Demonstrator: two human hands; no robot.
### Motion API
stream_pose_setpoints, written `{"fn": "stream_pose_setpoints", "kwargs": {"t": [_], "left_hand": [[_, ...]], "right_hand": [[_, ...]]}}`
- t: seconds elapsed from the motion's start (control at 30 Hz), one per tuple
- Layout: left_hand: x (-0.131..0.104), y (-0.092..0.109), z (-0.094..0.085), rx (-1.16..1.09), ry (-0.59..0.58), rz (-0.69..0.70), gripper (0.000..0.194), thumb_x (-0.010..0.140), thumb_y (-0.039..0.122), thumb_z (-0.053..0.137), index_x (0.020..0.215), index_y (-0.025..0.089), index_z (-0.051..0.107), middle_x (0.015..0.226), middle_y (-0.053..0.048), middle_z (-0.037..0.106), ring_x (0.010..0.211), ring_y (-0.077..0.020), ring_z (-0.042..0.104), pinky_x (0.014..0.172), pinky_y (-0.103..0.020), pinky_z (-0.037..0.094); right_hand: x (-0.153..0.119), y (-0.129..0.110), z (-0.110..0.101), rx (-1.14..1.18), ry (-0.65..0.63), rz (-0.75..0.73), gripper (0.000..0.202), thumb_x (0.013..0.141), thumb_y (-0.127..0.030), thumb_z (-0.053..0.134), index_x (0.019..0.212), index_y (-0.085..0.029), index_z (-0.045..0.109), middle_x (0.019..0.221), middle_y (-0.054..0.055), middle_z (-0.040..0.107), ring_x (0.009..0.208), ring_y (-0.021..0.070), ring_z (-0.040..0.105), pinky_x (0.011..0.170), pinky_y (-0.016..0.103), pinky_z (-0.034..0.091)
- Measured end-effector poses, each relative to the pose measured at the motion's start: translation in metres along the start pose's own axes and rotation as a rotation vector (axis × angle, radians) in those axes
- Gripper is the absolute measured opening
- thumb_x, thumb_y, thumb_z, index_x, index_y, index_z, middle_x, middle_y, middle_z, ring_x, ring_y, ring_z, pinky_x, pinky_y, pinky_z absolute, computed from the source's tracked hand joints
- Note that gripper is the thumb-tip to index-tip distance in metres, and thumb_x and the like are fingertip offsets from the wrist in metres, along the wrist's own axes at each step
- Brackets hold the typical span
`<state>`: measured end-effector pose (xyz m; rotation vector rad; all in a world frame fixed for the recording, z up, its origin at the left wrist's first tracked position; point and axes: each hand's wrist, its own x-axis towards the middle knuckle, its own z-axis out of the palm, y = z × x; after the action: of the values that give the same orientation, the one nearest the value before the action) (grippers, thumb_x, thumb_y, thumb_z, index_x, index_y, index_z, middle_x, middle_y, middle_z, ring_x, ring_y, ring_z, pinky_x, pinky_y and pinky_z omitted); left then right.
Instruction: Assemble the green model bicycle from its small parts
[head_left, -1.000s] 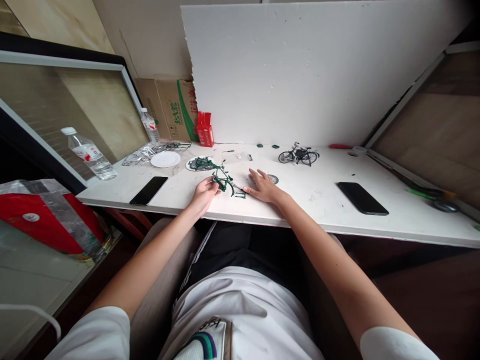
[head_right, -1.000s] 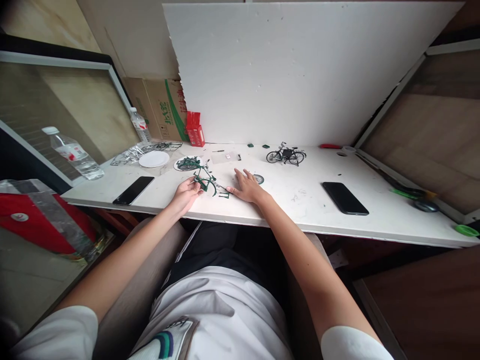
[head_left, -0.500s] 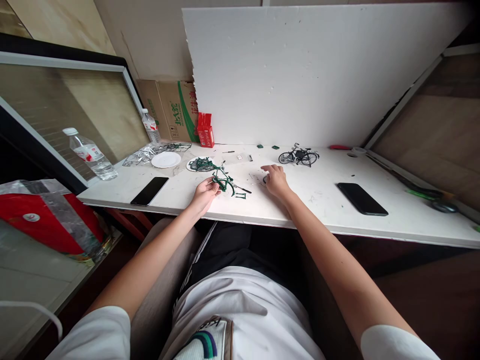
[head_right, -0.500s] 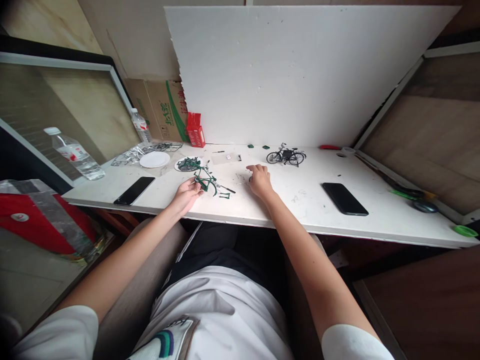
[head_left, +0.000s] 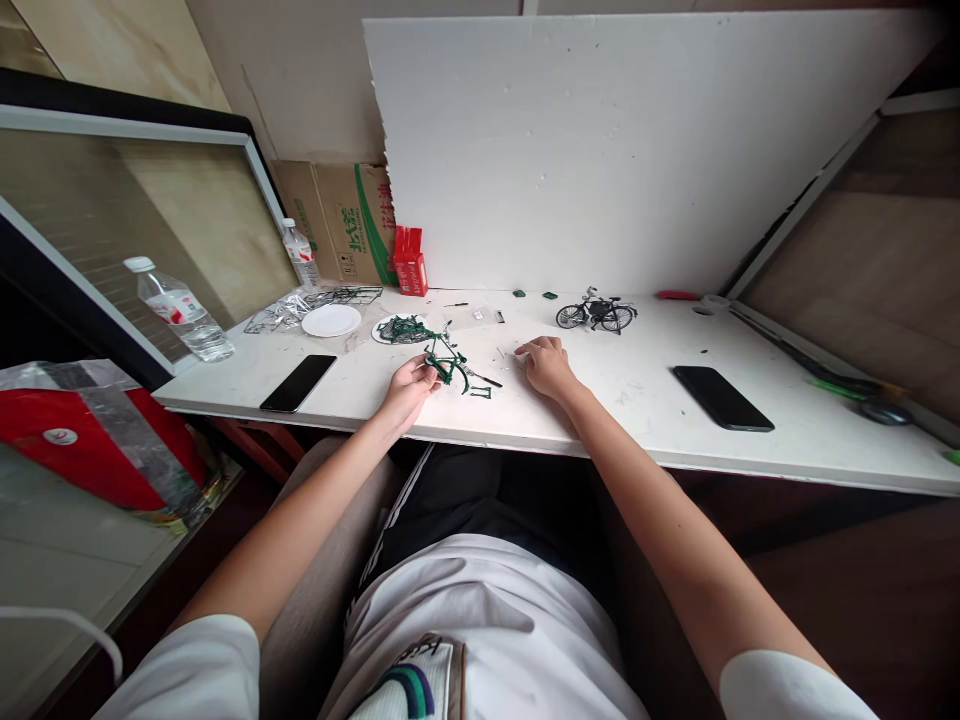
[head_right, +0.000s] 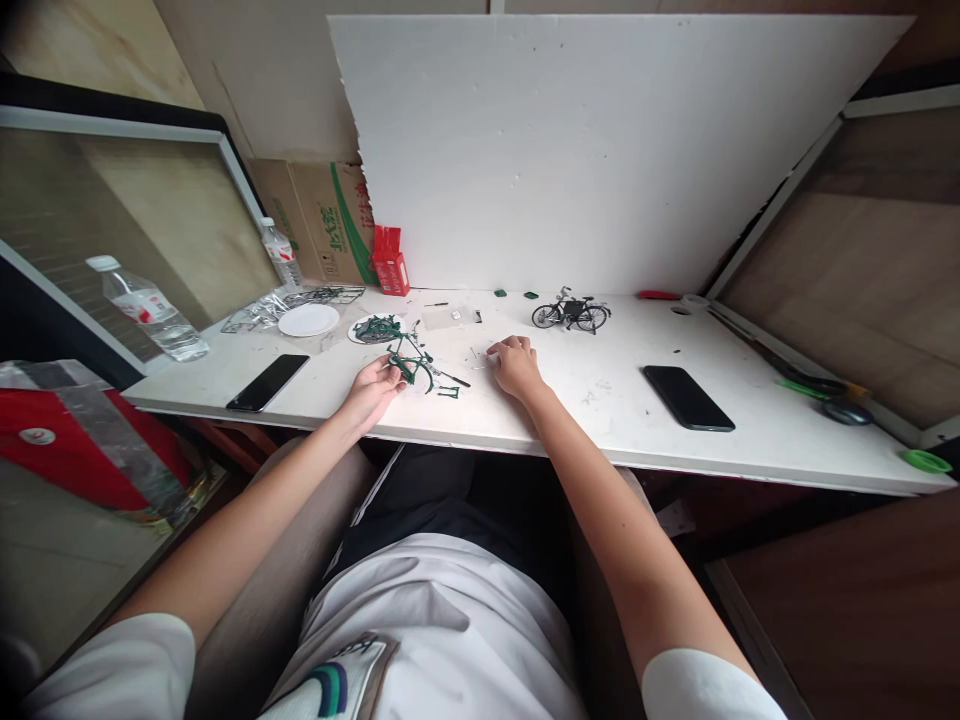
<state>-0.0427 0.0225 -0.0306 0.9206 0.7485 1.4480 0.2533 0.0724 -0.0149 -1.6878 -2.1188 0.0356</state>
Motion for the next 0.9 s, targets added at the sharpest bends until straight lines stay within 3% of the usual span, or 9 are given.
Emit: {"fn": "stream_pose_setpoints", "kwargs": {"t": [0.2,0.9], "left_hand": [[-0.0008,0.0009,0.0009,-0.003,0.001,-0.006,0.053,0.064,0.025,0.098,0.107,0.018,0.067,0.095,-0.004,0.074,0.084,-0.0129,0.062,0.082,-0.029,0.045],[-0.0029,0.0037,0.0027,0.006,-0.002,-0.026,0.054,0.065,0.026,0.098,0.108,0.018,0.067,0.098,-0.005,0.075,0.089,-0.0149,0.064,0.084,-0.030,0.046]], "right_hand": [[-0.0017,-0.0023,-0.0007,-0.028,-0.015,-0.034,0.038,0.103,-0.018,0.045,0.122,-0.022,0.078,0.137,0.018,0.062,0.134,0.0391,0.043,0.107,0.051,0.044],[-0.0024,-0.0056,-0.0003,-0.036,-0.029,-0.032,0.038,0.105,-0.029,0.044,0.126,-0.019,0.074,0.134,0.021,0.062,0.130,0.0389,0.047,0.105,0.051,0.046]]}}
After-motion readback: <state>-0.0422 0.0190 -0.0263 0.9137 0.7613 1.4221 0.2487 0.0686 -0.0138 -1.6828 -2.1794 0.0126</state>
